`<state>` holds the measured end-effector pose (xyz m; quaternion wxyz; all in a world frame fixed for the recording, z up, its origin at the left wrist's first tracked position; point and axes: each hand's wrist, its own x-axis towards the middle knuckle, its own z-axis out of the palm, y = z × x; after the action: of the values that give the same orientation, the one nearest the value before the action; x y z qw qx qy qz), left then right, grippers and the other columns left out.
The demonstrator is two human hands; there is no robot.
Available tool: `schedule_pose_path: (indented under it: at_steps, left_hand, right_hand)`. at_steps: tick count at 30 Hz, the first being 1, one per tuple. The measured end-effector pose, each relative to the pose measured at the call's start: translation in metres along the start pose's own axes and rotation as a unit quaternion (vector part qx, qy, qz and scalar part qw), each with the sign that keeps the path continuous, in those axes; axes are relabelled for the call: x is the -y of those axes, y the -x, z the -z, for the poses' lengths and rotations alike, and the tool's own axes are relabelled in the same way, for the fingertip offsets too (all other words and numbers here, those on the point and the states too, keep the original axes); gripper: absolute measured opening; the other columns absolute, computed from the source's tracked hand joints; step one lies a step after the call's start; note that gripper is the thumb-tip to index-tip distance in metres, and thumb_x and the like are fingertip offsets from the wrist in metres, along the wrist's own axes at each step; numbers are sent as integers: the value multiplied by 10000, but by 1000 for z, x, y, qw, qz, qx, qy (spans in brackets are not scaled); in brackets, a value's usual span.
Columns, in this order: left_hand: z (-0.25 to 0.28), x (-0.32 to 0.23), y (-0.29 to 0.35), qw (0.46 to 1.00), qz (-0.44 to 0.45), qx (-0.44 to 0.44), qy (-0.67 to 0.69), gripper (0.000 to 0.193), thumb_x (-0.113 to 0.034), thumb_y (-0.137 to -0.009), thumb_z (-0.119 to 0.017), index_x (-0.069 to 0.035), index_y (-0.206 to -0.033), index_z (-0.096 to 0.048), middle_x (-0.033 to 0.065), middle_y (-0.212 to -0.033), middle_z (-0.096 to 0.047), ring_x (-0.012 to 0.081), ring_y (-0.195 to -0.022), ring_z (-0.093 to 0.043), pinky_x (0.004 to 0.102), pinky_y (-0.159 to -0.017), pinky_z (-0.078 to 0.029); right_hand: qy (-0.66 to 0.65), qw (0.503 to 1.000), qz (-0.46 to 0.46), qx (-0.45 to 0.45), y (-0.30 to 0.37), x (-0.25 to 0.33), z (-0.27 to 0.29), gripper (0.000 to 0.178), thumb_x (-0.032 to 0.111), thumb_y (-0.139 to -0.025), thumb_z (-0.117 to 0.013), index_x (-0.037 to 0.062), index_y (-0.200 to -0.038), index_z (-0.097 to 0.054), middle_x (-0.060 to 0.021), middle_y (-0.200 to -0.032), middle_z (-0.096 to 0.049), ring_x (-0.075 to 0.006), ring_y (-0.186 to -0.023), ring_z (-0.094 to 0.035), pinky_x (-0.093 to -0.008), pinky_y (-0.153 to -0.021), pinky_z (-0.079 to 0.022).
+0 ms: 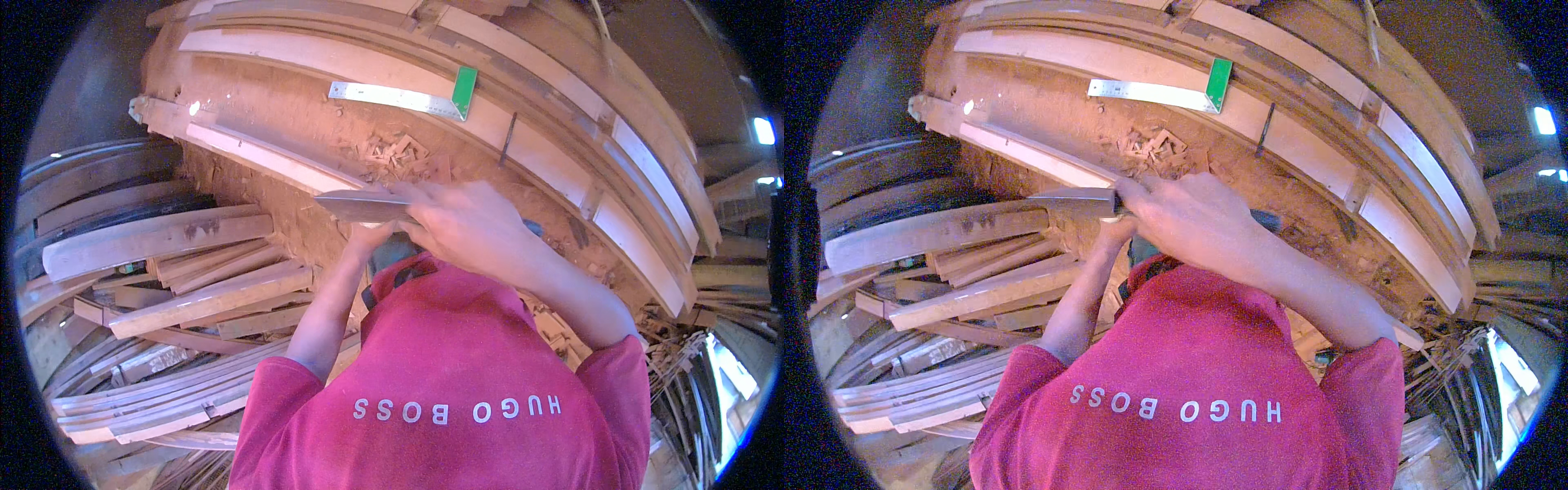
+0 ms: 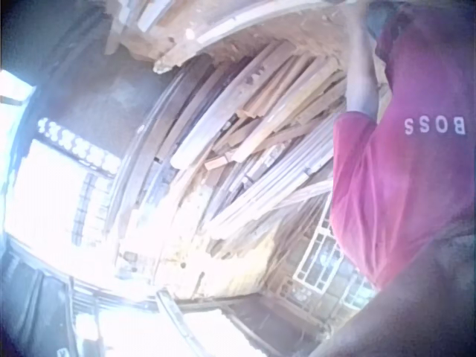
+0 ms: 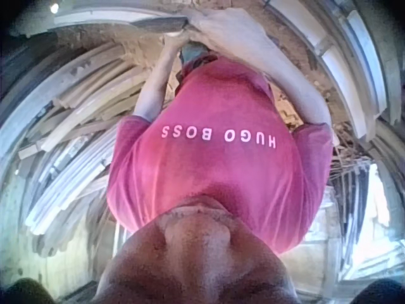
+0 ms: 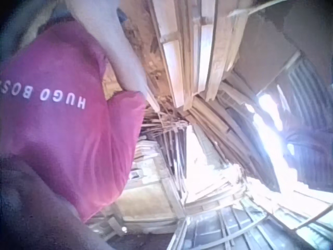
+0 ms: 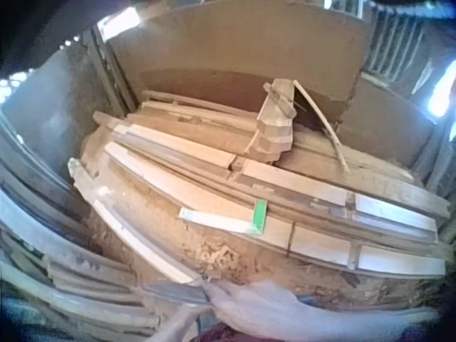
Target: The person uses a chisel and a wooden mallet to carve and shape a curved wooden plank. They repeatedly strike the chisel to remove wood shavings and refine the plank's surface.
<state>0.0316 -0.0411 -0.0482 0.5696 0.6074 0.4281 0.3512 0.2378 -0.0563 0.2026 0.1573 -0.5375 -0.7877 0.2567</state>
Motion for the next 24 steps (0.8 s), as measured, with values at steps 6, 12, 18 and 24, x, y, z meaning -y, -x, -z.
schedule_pose_path:
  at_steps: [6, 12, 18, 24]
  left_hand:
    - [10, -30, -3, 975, -89, 31, -203, 233, -213, -716, -749, -67, -790, -583, 111, -790, -617, 290, -771, -594, 402, -696, -467]
    - [7, -24, -16, 984, -64, -16, -163, 139, -134, -754, -695, -66, -755, -574, 77, -658, -581, 210, -618, -569, 350, -574, -461]
    - [50, -72, -60, 954, -4, -185, 237, 51, -49, -856, -613, -55, -862, -563, 13, -762, -567, 121, -687, -550, 290, -600, -468]
    - [29, -66, -43, 988, 25, -149, 30, 98, -25, -805, -662, -58, -806, -569, -17, -742, -559, 90, -672, -519, 270, -611, -456]
  right_hand:
    - [13, 998, -46, 50, 12, 3, 3, 324, 247, -885, -582, 57, -1145, -548, -106, -900, -660, -323, -756, -672, -427, -601, -555]
    - [14, 995, -72, 60, 22, -11, -23, 296, 242, -866, -597, 66, -1103, -573, -131, -887, -654, -346, -759, -665, -447, -642, -553]
    - [-102, 975, -197, -13, 31, -17, -9, 315, 321, -879, -633, 6, -902, -629, -211, -806, -622, -413, -795, -630, -481, -688, -500]
    - [-129, 969, -206, -42, 31, -24, 2, 375, 382, -869, -629, 7, -864, -633, -233, -826, -629, -428, -808, -620, -499, -698, -487]
